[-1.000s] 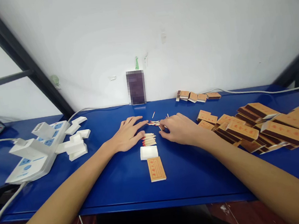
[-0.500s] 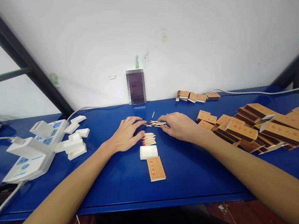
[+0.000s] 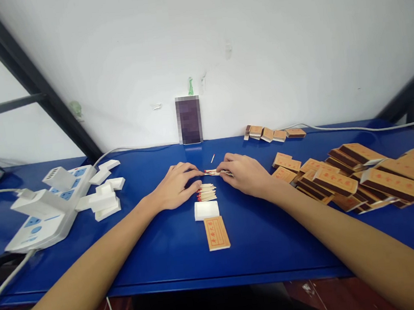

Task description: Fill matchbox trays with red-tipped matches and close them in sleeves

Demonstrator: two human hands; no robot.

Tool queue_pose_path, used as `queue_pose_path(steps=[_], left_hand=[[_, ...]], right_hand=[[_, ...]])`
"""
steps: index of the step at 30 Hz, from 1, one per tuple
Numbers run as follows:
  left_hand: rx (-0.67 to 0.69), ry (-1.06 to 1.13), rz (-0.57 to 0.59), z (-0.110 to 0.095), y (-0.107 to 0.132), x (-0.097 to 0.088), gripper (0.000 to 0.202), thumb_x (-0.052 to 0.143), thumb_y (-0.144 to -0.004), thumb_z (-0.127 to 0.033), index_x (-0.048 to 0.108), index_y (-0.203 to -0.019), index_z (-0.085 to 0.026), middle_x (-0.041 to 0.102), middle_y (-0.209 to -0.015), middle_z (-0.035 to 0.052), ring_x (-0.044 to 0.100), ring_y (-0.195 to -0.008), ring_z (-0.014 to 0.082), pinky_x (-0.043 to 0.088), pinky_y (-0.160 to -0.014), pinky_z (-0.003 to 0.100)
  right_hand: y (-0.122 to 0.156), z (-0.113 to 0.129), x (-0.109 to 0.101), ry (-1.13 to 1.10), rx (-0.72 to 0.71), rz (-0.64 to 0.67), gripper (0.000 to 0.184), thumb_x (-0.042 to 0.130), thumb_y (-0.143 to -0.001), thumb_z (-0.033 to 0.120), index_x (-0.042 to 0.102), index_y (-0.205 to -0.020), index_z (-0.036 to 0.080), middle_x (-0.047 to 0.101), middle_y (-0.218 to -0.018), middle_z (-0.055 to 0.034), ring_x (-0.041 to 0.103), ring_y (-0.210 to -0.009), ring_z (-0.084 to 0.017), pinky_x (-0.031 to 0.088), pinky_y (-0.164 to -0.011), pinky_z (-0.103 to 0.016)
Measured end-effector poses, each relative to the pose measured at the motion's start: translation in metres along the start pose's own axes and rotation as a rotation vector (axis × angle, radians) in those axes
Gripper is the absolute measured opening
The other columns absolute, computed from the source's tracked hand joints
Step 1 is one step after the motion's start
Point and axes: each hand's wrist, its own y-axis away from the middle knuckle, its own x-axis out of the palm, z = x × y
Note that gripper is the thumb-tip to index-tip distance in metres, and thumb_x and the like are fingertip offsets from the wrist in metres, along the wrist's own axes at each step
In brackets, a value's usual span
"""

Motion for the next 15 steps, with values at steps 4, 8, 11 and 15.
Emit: queue_pose_path(steps=[4, 8, 11, 15], left_hand=[[-0.06, -0.017, -0.132, 0.002, -0.001, 0.002, 0.034, 0.041, -0.097, -0.038, 0.066, -0.112, -0.022, 0.062, -0.108, 0.0062, 0.052, -0.101, 0.0234, 0.037, -0.092, 0.044], [-0.146, -0.074, -0.238, 0.004, -0.003, 0.001, 0.034, 0.042, -0.094, -0.03, 0.069, -0.078, -0.019, 0.061, -0.078, 0.0043, 0.052, -0.083, 0.0215, 0.035, -0.082, 0.042], [-0.126, -0.054, -0.199, 0.005, -0.004, -0.001, 0.033, 0.041, -0.091, -0.026, 0.067, -0.072, -0.018, 0.061, -0.069, 0.0025, 0.053, -0.074, 0.0195, 0.035, -0.078, 0.039], [-0.121, 0.02, -0.156, 0.006, -0.004, -0.001, 0.036, 0.038, -0.093, -0.028, 0.067, -0.075, -0.018, 0.064, -0.067, -0.0005, 0.053, -0.06, 0.0143, 0.037, -0.07, 0.033]], right_hand=[[0.0, -0.001, 0.002, -0.007, -0.006, -0.011, 0.023, 0.049, -0.094, 0.024, 0.071, -0.1, 0.023, 0.063, -0.099, -0.0048, 0.058, -0.084, -0.018, 0.036, -0.069, -0.029], [-0.001, 0.0, 0.006, -0.039, -0.073, -0.027, 0.022, 0.05, -0.094, 0.023, 0.071, -0.1, 0.021, 0.063, -0.098, -0.0054, 0.055, -0.088, -0.018, 0.037, -0.074, -0.03], [-0.003, 0.004, 0.01, -0.037, -0.114, -0.045, 0.023, 0.049, -0.095, 0.022, 0.071, -0.099, 0.02, 0.064, -0.097, -0.0061, 0.054, -0.09, -0.019, 0.036, -0.076, -0.031], [-0.007, 0.01, 0.012, 0.0, -0.139, -0.046, 0.026, 0.046, -0.097, 0.024, 0.072, -0.099, 0.019, 0.065, -0.095, -0.0067, 0.052, -0.09, -0.021, 0.034, -0.075, -0.033]])
